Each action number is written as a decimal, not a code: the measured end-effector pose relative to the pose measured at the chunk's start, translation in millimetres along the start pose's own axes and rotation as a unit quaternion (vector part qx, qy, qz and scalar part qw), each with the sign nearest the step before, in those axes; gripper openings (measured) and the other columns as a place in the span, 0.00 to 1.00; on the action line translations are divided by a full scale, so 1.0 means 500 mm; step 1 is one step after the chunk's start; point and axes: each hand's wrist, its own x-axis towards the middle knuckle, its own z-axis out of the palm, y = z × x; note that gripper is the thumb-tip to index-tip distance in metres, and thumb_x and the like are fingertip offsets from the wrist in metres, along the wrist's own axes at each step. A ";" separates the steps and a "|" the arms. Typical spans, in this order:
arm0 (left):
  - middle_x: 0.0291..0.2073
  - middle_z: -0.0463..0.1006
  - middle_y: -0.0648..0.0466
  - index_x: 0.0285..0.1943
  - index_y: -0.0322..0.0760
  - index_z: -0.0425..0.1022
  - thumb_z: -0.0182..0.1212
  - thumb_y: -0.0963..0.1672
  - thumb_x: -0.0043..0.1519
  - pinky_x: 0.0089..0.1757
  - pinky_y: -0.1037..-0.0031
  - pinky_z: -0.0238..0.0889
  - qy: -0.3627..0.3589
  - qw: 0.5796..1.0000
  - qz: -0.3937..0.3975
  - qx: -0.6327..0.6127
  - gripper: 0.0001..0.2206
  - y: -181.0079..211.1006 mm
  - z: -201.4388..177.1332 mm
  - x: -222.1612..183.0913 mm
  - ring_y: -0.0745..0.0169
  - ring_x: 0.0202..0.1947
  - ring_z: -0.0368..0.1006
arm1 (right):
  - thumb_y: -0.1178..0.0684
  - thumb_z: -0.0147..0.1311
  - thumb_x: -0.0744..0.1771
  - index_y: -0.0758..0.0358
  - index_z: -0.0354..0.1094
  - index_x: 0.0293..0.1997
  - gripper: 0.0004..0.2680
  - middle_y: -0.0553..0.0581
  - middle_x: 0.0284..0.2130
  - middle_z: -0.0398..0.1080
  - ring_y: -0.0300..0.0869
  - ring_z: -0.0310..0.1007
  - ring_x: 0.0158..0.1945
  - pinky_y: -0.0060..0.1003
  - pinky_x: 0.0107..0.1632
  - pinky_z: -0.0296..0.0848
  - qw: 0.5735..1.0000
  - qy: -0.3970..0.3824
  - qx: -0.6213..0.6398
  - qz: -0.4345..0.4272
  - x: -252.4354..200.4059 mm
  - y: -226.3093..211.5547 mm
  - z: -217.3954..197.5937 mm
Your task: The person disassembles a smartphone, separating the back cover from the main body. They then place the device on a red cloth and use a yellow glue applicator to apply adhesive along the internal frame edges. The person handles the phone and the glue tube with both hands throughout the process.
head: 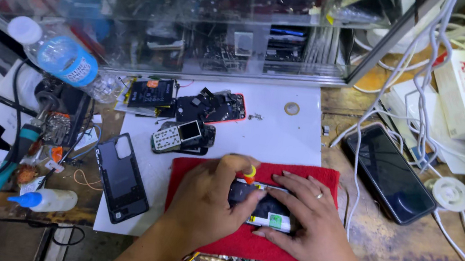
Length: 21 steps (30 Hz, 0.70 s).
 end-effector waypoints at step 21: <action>0.37 0.79 0.43 0.51 0.32 0.62 0.64 0.37 0.57 0.36 0.65 0.73 -0.003 0.993 -0.008 -0.115 0.17 0.006 -0.026 0.002 0.45 0.36 0.80 | 0.38 0.70 0.56 0.59 0.73 0.53 0.25 0.59 0.57 0.70 0.54 0.66 0.64 0.56 0.65 0.58 1.000 -0.003 -0.008 0.016 -0.004 -0.002 0.003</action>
